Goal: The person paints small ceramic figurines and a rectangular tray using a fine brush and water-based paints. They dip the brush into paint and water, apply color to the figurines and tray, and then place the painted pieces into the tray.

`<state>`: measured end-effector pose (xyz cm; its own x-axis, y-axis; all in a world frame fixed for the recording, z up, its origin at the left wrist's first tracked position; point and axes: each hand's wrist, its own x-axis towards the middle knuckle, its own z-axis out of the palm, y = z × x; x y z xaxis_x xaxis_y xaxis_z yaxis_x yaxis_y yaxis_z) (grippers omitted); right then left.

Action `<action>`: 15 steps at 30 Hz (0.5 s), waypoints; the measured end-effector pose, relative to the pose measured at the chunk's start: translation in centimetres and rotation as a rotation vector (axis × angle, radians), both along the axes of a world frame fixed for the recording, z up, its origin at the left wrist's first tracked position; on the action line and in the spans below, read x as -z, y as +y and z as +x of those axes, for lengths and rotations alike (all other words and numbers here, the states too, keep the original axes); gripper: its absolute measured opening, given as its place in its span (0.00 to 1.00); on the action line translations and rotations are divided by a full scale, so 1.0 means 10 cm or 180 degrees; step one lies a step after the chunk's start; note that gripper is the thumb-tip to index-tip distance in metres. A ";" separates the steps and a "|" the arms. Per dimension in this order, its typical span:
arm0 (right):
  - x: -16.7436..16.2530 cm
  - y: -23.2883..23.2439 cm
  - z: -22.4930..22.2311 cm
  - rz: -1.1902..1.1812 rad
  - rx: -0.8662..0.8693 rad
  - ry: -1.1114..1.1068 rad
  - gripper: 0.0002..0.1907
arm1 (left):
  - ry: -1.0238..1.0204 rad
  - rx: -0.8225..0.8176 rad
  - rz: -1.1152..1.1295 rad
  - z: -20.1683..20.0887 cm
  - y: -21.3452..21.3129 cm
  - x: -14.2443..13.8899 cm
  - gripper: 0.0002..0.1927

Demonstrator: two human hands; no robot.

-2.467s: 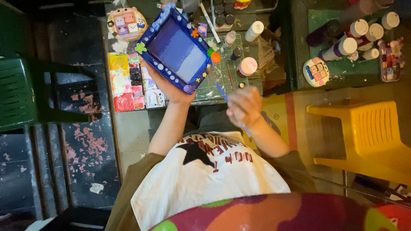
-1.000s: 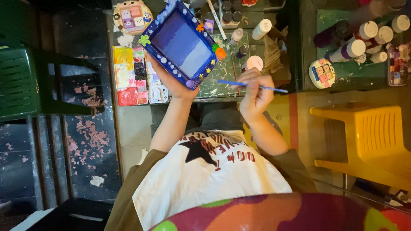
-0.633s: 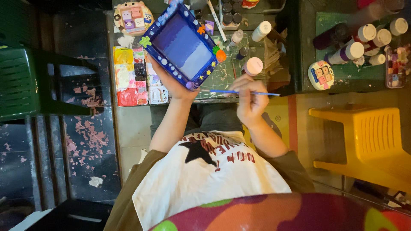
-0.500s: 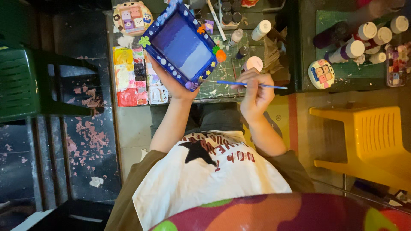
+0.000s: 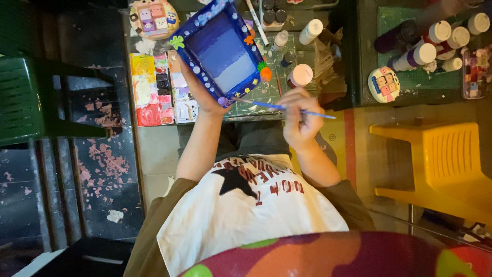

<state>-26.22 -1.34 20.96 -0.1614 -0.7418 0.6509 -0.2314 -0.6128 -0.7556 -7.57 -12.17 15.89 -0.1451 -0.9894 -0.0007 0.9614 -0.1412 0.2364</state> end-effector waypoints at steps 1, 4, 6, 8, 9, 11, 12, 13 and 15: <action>-0.01 0.01 0.00 -0.0021 -0.0026 0.0070 0.07 | -0.0036 0.0067 -0.0112 0.01 0.00 0.00 0.36; -0.01 0.05 -0.08 -0.0160 0.0354 0.0152 0.09 | -0.0148 0.0176 -0.0323 0.02 0.01 -0.03 0.37; 0.01 0.08 -0.17 -0.0277 0.0606 0.0238 0.10 | -0.0236 0.0089 -0.0252 0.02 0.02 -0.06 0.37; 0.03 0.12 -0.25 -0.0400 0.0724 0.0379 0.11 | -0.0214 0.0088 -0.0133 0.02 0.03 -0.09 0.37; 0.05 0.10 -0.29 -0.0797 0.0662 0.0827 0.10 | -0.0204 0.0093 -0.0074 0.02 0.04 -0.11 0.37; 0.09 0.05 -0.36 -0.1583 0.0513 0.1730 0.09 | -0.0179 0.0143 -0.0148 0.00 0.03 -0.14 0.37; 0.09 0.06 -0.40 -0.1545 0.0362 0.1881 0.09 | -0.0167 0.0169 -0.0186 0.00 0.03 -0.16 0.37; 0.09 0.09 -0.44 -0.1510 0.0210 0.2032 0.09 | -0.0199 0.0140 -0.0195 -0.01 0.04 -0.18 0.37; 0.08 0.10 -0.49 -0.1593 0.0076 0.2117 0.09 | -0.0253 0.0079 -0.0225 -0.01 0.04 -0.21 0.37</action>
<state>-31.17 -0.36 20.16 0.3615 -0.3407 0.8679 -0.5505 -0.8293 -0.0962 -7.71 -11.75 18.02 -0.1717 -0.9835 0.0564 0.9356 -0.1449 0.3219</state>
